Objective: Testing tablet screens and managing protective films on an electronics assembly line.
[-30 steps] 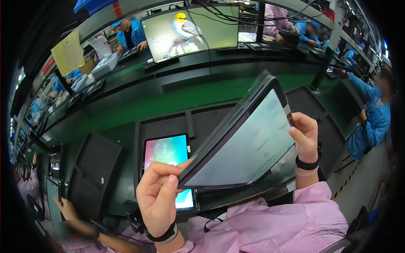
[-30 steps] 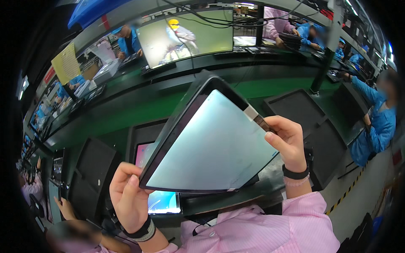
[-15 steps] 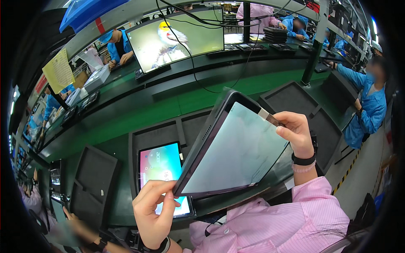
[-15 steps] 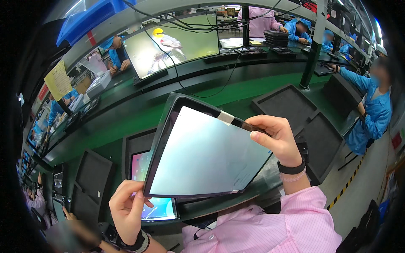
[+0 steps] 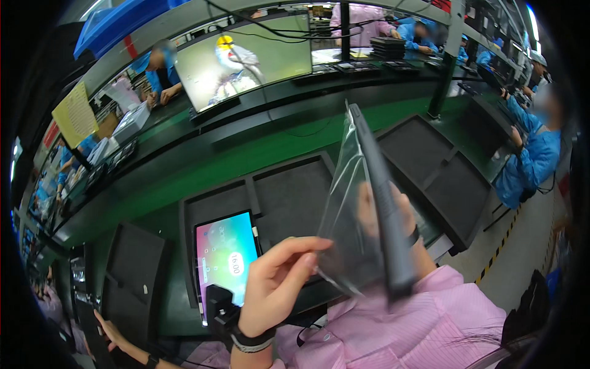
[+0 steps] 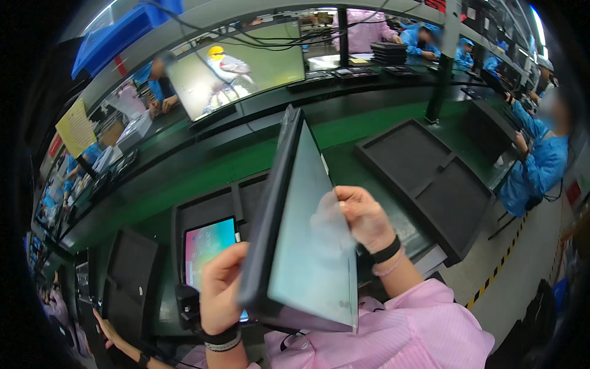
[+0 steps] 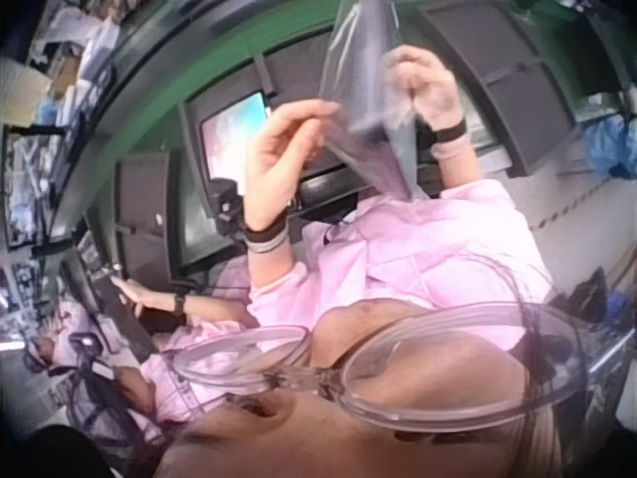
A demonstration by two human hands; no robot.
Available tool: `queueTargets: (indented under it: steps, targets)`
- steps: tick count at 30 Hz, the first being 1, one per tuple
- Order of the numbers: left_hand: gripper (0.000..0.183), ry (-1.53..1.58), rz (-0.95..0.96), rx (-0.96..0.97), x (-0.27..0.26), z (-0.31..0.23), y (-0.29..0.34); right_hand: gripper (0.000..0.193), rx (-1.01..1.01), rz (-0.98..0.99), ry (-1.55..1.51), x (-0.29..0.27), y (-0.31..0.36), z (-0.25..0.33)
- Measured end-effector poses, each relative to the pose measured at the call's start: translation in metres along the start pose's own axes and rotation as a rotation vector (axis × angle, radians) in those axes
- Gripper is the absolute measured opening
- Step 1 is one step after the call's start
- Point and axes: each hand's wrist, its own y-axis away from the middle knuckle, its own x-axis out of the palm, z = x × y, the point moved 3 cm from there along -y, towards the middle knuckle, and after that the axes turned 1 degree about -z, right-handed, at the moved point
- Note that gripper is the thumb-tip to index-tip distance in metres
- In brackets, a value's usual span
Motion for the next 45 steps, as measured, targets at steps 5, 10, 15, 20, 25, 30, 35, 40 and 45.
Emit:
queueTargets:
  steps: [5,10,15,20,25,30,35,40,45]
  targets:
    - [0.018,0.146,0.052,-0.147,0.028,0.036,-0.006,0.049,-0.048,0.481,-0.333,-0.035,-0.002,-0.044]
    - [0.019,0.255,0.044,-0.204,0.033,0.061,-0.002,0.041,-0.156,0.703,-0.57,-0.011,-0.004,-0.044]
    - [0.019,0.325,0.011,-0.215,0.029,0.077,0.014,0.025,-0.139,0.729,-0.751,0.018,-0.009,-0.04]
    - [0.019,0.266,-0.129,-0.253,0.02,0.076,0.035,0.028,-0.102,0.776,-0.758,0.022,-0.014,-0.045]
    - [0.018,0.223,-0.131,-0.263,0.021,0.075,0.046,0.034,-0.05,0.733,-0.644,0.018,-0.01,-0.043]
    - [0.016,0.225,-0.165,-0.25,0.021,0.068,0.052,0.04,0.006,0.694,-0.529,0.015,-0.005,-0.039]
    - [0.017,0.175,-0.223,-0.203,0.006,0.063,0.058,0.046,0.091,0.678,-0.469,0.004,-0.012,-0.046]
    - [0.028,-0.036,-0.122,-0.221,-0.023,0.026,0.052,0.047,0.25,0.532,-0.203,-0.001,0.009,0.004]
    - [0.022,-0.095,-0.244,-0.12,-0.065,-0.007,0.052,0.026,0.11,-0.079,0.437,-0.024,0.01,0.007]
